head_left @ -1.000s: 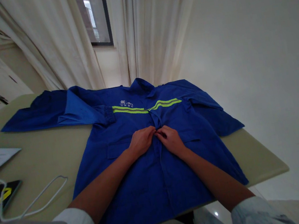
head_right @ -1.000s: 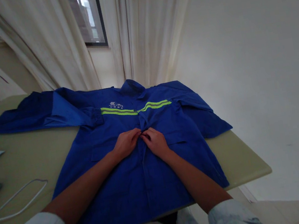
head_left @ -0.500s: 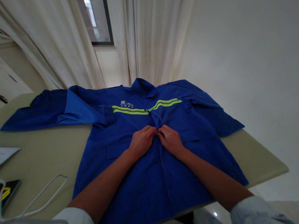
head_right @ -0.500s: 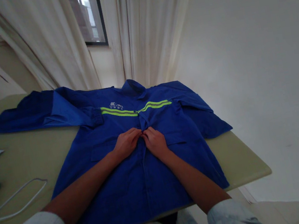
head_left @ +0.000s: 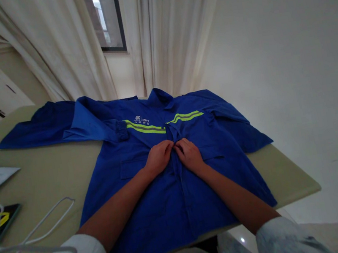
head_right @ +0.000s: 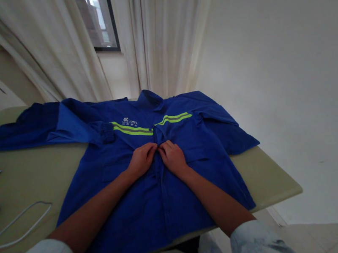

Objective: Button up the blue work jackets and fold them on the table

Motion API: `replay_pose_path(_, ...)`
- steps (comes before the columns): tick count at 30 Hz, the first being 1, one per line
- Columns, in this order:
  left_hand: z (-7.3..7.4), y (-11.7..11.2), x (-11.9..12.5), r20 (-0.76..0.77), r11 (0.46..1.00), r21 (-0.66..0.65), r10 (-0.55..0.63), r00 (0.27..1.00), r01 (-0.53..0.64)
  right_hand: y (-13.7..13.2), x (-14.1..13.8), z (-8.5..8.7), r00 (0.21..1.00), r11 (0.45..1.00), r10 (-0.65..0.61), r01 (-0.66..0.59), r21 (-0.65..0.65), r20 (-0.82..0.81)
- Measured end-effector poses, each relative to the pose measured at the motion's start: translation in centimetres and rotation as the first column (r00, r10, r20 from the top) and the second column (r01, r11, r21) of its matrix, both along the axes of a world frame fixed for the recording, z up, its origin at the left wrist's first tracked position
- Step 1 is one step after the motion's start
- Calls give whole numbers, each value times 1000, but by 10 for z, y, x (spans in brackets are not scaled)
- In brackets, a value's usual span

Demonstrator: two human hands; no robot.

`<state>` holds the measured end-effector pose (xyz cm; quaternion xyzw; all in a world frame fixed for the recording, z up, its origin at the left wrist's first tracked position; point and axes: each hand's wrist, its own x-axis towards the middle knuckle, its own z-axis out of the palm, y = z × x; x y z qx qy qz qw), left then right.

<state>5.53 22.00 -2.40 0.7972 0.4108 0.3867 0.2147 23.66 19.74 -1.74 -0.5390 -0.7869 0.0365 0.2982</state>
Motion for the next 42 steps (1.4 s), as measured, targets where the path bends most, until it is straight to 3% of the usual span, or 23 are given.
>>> replay_pose_path(4, 11, 13, -17, 5, 963, -239, -127, 992, 125, -8, 7, 10, 962, 980, 189, -197, -19, -194)
replay_pose_path(7, 22, 20, -34, 6, 862, -397, -340, 940, 315, -13, 10, 16, 900, 900, 398, -421, -113, -179)
replay_pose_path(10, 31, 22, -45, -43, 771, -476, -500, 865, 422, -14, 9, 18, 870, 854, 454, -486, -186, -191)
replay_pose_path(12, 32, 22, -47, -146, 799, -446, -510, 848, 404, -13, 10, 19, 871, 855, 444, -482, -191, -211)
replay_pose_path(15, 29, 22, -45, -252, 887, -315, -420, 872, 337, -14, 12, 21, 899, 890, 385, -421, -174, -207)
replay_pose_path(19, 22, 25, -41, -203, 936, -226, -317, 926, 270, -23, 18, 40, 948, 952, 294, -302, -55, -122)
replay_pose_path(21, 19, 30, -40, -189, 942, -216, -299, 935, 257, -30, 18, 54, 943, 943, 326, -330, -50, -72)
replay_pose_path(24, 14, 39, -38, -219, 968, -178, -215, 952, 178, -39, 14, 65, 914, 901, 405, -404, -154, -29)
replay_pose_path(28, 10, 37, -37, -279, 998, 20, 68, 958, -65, -40, 6, 51, 921, 897, 378, -338, -284, 96)
replay_pose_path(30, 11, 24, -37, -297, 985, 153, 125, 947, -81, -38, 4, 41, 941, 908, 322, -275, -317, 106)
replay_pose_path(32, 13, 7, -37, -346, 975, 220, 59, 936, 19, -37, 3, 35, 955, 909, 285, -243, -339, 78)
replay_pose_path(36, 13, -18, -40, -418, 985, 111, -74, 905, 132, -38, 1, 36, 961, 921, 253, -205, -330, 110)
replay_pose_path(42, 14, -19, -44, -395, 961, 24, -244, 886, 275, -36, 1, 38, 975, 941, 155, -97, -325, 160)
